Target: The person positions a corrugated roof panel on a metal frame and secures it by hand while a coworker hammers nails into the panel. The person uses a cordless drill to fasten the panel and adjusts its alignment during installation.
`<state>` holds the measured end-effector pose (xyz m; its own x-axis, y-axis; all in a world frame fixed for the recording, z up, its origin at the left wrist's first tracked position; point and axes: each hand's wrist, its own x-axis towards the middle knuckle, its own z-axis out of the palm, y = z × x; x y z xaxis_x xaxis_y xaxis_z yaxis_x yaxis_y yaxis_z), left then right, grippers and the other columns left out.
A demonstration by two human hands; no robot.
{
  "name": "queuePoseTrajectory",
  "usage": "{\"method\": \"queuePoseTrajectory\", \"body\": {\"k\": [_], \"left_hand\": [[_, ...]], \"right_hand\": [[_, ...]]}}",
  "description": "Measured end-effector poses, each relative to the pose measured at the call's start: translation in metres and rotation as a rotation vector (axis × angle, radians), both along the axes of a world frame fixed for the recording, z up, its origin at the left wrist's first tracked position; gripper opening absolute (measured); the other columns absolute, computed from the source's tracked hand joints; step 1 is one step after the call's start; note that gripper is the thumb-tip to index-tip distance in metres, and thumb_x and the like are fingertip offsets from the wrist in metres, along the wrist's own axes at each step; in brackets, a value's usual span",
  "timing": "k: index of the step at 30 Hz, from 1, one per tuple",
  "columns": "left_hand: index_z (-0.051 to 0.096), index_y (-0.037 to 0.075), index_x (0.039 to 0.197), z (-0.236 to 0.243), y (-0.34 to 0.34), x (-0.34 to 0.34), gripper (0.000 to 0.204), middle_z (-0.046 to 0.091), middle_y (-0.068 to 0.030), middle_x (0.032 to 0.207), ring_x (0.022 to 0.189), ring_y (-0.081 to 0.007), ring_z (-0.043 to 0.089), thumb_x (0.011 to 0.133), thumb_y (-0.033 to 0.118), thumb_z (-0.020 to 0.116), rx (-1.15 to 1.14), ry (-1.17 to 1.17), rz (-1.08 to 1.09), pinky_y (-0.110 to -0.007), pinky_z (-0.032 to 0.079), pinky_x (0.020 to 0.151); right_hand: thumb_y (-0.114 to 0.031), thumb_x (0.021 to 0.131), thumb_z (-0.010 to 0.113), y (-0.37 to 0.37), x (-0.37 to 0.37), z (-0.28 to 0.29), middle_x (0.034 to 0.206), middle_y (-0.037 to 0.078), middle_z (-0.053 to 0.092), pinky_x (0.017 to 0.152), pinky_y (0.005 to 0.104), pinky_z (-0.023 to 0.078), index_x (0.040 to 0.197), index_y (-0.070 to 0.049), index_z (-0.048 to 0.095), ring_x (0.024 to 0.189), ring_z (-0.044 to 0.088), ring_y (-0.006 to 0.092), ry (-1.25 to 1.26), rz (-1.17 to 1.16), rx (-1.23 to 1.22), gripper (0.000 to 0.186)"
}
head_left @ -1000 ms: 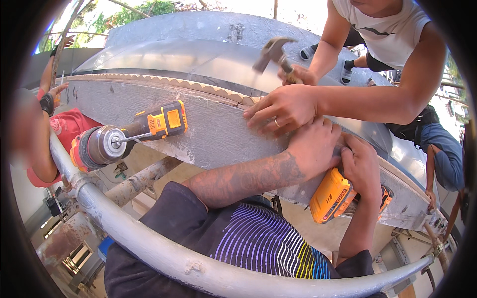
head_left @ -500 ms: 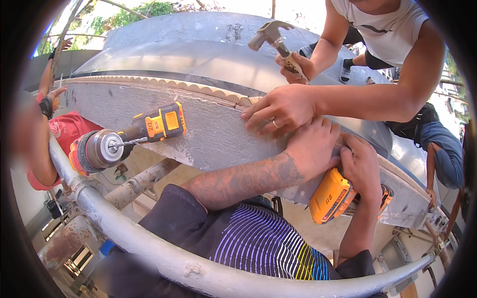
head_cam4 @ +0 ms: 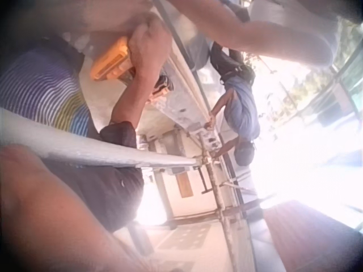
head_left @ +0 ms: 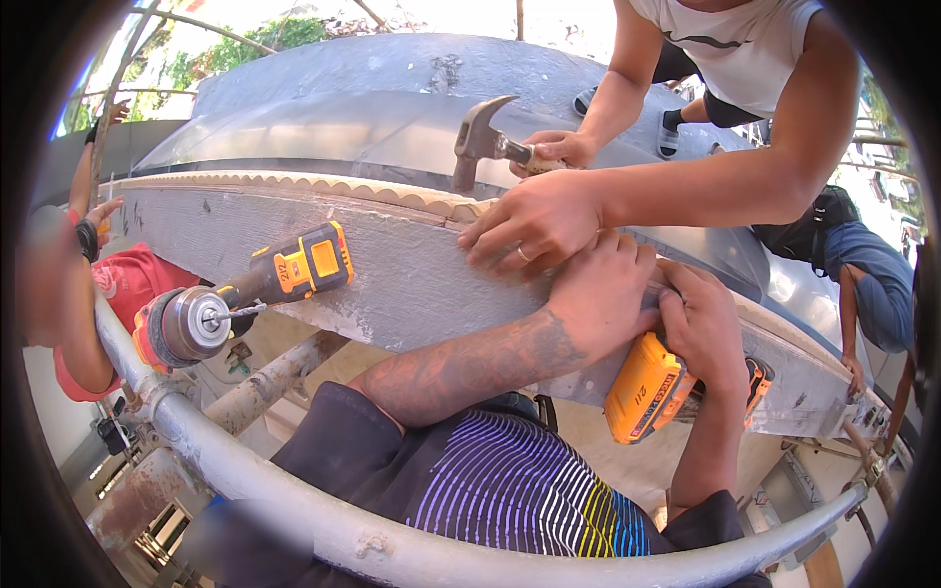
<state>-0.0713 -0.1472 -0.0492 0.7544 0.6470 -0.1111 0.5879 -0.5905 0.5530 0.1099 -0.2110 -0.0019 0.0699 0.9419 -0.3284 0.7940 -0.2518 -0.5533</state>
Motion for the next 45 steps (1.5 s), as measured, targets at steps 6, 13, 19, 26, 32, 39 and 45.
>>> {"method": "queuePoseTrajectory", "body": {"k": [6,13,19,26,32,39,45], "left_hand": [[0.069,0.003,0.126,0.0,0.0,0.001,0.06,0.072,-0.016,0.121,0.121,-0.0334,0.067,0.096,0.053,0.081,-0.003,0.039,-0.019,-0.047,0.054,0.107],[0.068,0.004,0.126,0.001,0.002,0.001,0.058,0.071,-0.0157,0.118,0.12,-0.0336,0.066,0.097,0.052,0.08,-0.017,-0.012,-0.015,-0.047,0.054,0.105],[0.068,0.005,0.127,0.001,0.0,0.0,0.058,0.071,-0.0145,0.117,0.119,-0.0325,0.067,0.096,0.052,0.081,-0.006,-0.014,0.005,-0.047,0.054,0.105],[0.068,0.005,0.126,0.005,0.004,0.0,0.06,0.071,-0.0143,0.117,0.116,-0.0317,0.067,0.095,0.054,0.082,-0.007,0.001,-0.014,-0.046,0.053,0.103],[0.067,0.004,0.126,0.006,0.004,0.001,0.061,0.07,-0.014,0.116,0.115,-0.032,0.067,0.095,0.053,0.082,0.0,0.041,-0.022,-0.047,0.051,0.105],[0.066,0.003,0.127,0.011,0.004,-0.002,0.059,0.068,-0.0137,0.115,0.119,-0.032,0.065,0.097,0.052,0.081,-0.013,0.06,-0.025,-0.048,0.05,0.11],[0.065,0.002,0.128,0.016,0.007,0.0,0.056,0.069,-0.0145,0.117,0.12,-0.034,0.065,0.098,0.046,0.081,0.006,0.071,-0.047,-0.048,0.051,0.11]], "right_hand": [[-0.017,0.099,0.061,0.002,0.001,0.005,0.111,0.029,0.077,0.098,0.058,0.056,0.124,0.002,0.077,0.106,0.072,0.0492,-0.001,-0.009,-0.044,0.035],[-0.013,0.095,0.063,-0.001,0.002,0.0,0.105,0.027,0.076,0.095,0.058,0.056,0.119,0.003,0.077,0.102,0.071,0.0494,0.009,-0.007,0.041,0.032],[-0.012,0.095,0.062,0.0,0.0,0.0,0.107,0.027,0.077,0.096,0.0577,0.056,0.119,0.004,0.077,0.103,0.071,0.0491,0.004,0.003,0.044,0.033],[-0.011,0.095,0.061,-0.002,0.003,-0.002,0.11,0.026,0.078,0.097,0.0571,0.056,0.122,0.004,0.077,0.104,0.071,0.0487,0.005,0.011,0.041,0.035],[-0.011,0.095,0.063,-0.001,0.002,0.0,0.11,0.025,0.078,0.098,0.0564,0.056,0.124,0.004,0.077,0.105,0.072,0.0479,0.014,0.016,0.043,0.036],[-0.013,0.096,0.064,-0.003,0.002,-0.007,0.11,0.025,0.079,0.1,0.0544,0.057,0.125,0.003,0.079,0.107,0.073,0.0469,0.02,-0.003,0.062,0.036],[-0.016,0.095,0.065,-0.002,0.003,-0.005,0.101,0.023,0.077,0.095,0.0567,0.058,0.106,0.002,0.077,0.102,0.074,0.046,-0.002,0.009,0.063,0.024]]}}
